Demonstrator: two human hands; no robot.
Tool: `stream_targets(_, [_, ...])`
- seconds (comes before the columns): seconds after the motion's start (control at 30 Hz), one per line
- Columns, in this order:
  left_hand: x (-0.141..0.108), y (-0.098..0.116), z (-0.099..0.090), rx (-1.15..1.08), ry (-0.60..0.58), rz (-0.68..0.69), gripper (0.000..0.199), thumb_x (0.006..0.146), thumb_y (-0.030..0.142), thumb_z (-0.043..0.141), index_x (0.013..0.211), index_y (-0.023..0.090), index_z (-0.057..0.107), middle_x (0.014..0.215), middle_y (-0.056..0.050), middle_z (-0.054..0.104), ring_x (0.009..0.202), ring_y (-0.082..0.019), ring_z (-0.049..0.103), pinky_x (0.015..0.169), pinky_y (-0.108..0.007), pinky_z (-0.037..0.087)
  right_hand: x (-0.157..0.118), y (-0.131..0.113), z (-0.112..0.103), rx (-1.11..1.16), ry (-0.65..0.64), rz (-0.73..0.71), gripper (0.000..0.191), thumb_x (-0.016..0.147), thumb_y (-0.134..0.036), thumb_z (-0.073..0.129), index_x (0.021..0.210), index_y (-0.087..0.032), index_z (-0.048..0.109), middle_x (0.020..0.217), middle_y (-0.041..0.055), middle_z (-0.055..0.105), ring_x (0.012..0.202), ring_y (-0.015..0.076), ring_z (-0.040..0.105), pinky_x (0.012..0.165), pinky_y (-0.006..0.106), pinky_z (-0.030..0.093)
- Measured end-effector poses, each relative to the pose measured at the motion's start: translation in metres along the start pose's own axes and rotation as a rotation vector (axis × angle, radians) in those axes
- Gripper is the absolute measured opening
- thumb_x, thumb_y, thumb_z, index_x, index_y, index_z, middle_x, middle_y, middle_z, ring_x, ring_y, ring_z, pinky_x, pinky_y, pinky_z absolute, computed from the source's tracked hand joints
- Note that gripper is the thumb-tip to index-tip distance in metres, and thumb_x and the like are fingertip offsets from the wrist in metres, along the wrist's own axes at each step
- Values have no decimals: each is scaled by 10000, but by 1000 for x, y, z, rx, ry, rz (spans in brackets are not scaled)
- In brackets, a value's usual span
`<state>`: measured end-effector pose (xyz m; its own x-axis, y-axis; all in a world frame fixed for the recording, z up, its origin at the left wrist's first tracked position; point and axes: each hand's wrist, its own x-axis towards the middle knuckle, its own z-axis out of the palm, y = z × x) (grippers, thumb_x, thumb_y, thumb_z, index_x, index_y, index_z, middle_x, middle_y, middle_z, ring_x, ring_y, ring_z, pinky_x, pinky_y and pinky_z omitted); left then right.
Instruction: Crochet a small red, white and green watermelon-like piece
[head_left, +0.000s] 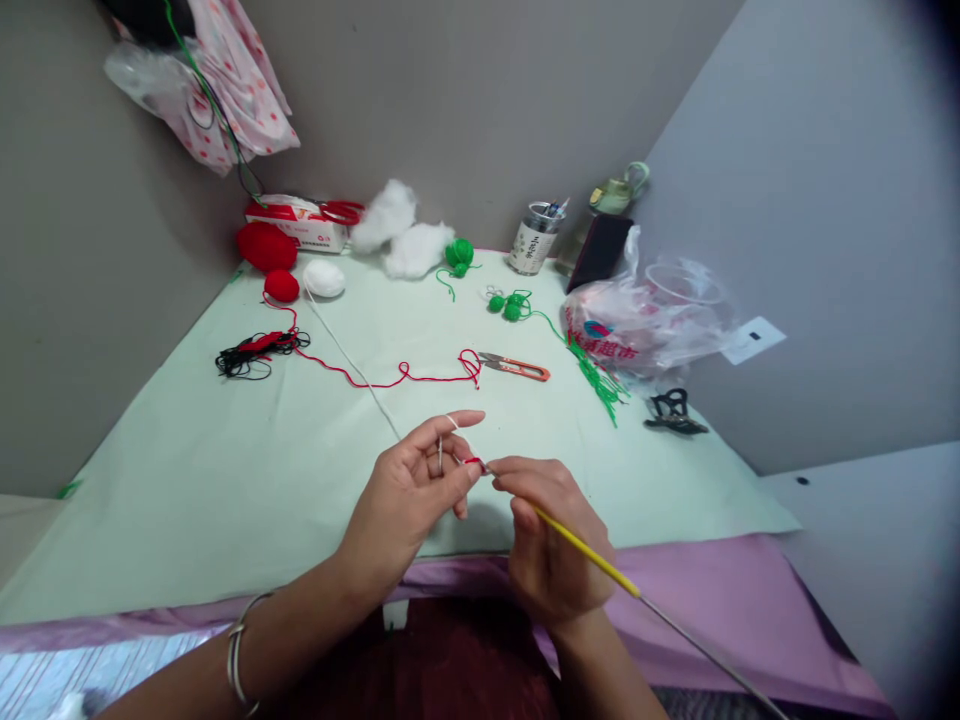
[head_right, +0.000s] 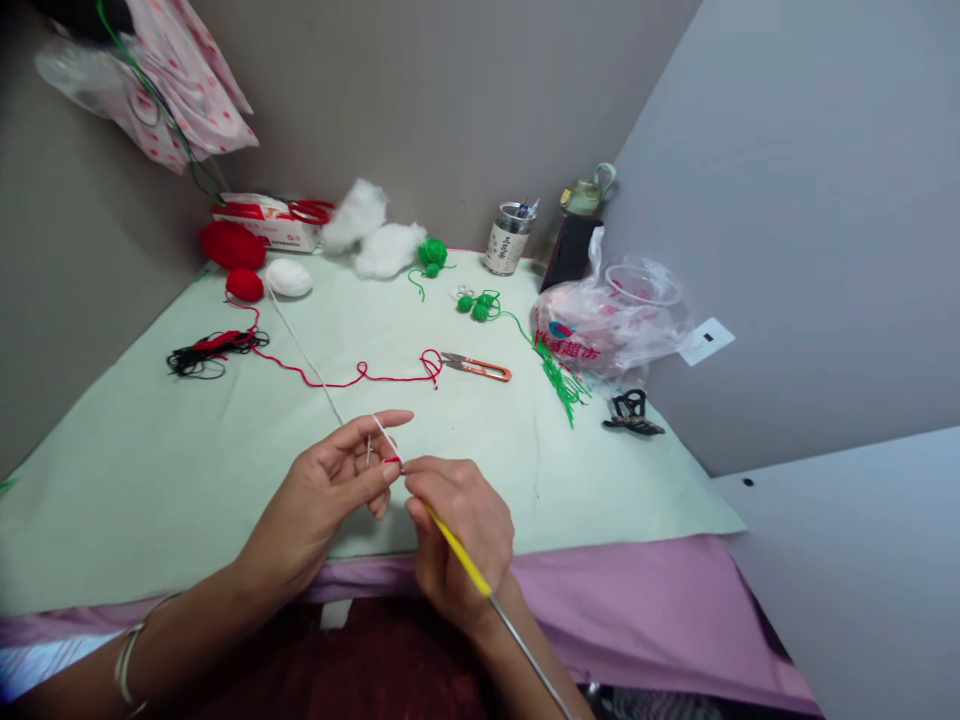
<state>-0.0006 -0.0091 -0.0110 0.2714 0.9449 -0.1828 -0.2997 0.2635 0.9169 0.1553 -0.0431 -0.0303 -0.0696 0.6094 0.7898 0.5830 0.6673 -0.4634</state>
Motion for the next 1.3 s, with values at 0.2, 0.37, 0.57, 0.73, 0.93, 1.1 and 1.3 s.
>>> stream_targets(0.2, [-1, -1, 2, -117, -18, -55, 540, 791, 327, 918, 1286, 202, 742, 816, 42, 611, 527, -43, 465, 495, -183, 400, -13, 8, 8, -212, -1, -122, 353, 995, -108, 627, 1314, -243, 697, 1059, 100, 777, 963, 227, 758, 768, 340, 639])
stream_targets(0.37, [2, 3, -4, -367, -138, -288, 474, 830, 248, 872, 1272, 131, 746, 597, 106, 440, 456, -18, 193, 417, -156, 215, -11, 7, 9, 36, 112, 114, 283, 1026, -121, 579, 1189, -269, 757, 1012, 67, 743, 883, 203, 719, 741, 346, 614])
stream_targets(0.57, [3, 4, -2, -295, -128, -221, 390, 833, 240, 876, 1210, 179, 797, 674, 64, 540, 448, 3, 231, 412, -159, 203, 1, 5, 11, 484, 190, 463, 209, 1057, -202, 575, 990, -235, 770, 894, 33, 728, 701, 147, 652, 647, 305, 561])
stream_targets(0.73, [0, -1, 3, -194, -34, -109, 454, 770, 272, 940, 1200, 214, 807, 872, 21, 644, 482, 4, 342, 408, -164, 246, -2, 2, 14, 258, 143, 350, 231, 1039, -141, 585, 1063, -266, 778, 881, 19, 726, 740, 156, 684, 666, 304, 587])
stream_targets(0.93, [6, -3, 1, -392, -132, -269, 367, 827, 255, 896, 1169, 144, 823, 601, 95, 455, 441, 2, 230, 405, -138, 230, -8, 4, 9, -7, 111, 122, 300, 980, -108, 664, 1165, -306, 792, 1003, 47, 767, 899, 202, 734, 745, 335, 612])
stream_targets(1.1, [8, 0, -1, -367, -79, -184, 246, 807, 187, 894, 1047, 150, 853, 712, 39, 602, 485, 2, 395, 470, -131, 345, -1, 8, 10, 483, 244, 473, 228, 1060, -196, 573, 1010, -263, 785, 826, 10, 697, 709, 150, 646, 652, 302, 541])
stream_targets(1.3, [4, -1, -1, -217, -80, -124, 278, 867, 253, 855, 1138, 200, 828, 655, 37, 656, 587, -65, 592, 638, -180, 459, 2, 9, 11, 491, 150, 527, 190, 1046, -227, 629, 1012, -275, 810, 948, 11, 768, 745, 125, 650, 693, 270, 542])
